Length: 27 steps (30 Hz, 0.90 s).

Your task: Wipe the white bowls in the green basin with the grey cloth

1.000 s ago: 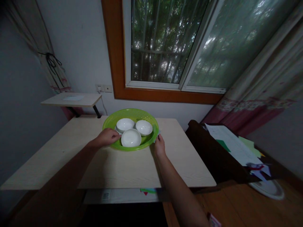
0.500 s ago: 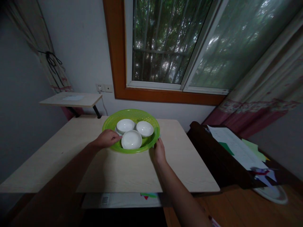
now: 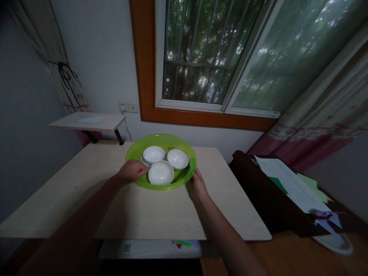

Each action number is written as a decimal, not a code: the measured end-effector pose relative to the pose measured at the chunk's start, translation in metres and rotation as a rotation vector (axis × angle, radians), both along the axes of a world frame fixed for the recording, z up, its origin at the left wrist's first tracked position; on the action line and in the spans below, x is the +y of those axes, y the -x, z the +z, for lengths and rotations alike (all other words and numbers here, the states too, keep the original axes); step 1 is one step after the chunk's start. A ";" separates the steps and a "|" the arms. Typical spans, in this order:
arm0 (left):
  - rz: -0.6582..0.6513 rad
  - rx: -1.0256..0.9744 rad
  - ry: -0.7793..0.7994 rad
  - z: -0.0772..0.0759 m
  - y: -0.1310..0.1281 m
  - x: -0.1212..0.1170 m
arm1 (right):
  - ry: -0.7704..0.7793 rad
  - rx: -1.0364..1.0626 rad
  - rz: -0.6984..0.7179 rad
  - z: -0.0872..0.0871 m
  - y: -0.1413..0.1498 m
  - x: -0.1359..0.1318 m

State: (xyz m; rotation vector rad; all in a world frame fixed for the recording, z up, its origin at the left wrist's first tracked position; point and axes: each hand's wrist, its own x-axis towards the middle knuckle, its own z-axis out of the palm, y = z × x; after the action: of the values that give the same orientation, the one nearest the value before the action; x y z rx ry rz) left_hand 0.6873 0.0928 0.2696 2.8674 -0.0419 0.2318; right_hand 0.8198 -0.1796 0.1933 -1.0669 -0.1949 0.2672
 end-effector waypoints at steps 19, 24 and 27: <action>0.715 -0.065 0.479 -0.017 -0.042 0.062 | 0.002 0.121 -0.013 -0.015 0.019 -0.018; 0.506 0.024 0.595 -0.017 -0.046 0.074 | 0.012 0.109 0.009 -0.019 0.011 -0.015; 0.489 -0.004 0.588 -0.017 -0.044 0.076 | 0.035 0.086 0.020 -0.018 -0.002 -0.012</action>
State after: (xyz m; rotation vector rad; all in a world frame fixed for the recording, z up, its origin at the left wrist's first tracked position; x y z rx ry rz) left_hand 0.7314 0.1688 0.2526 2.2452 0.6235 0.2839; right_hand 0.8222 -0.1915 0.1752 -1.0868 -0.1243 0.3354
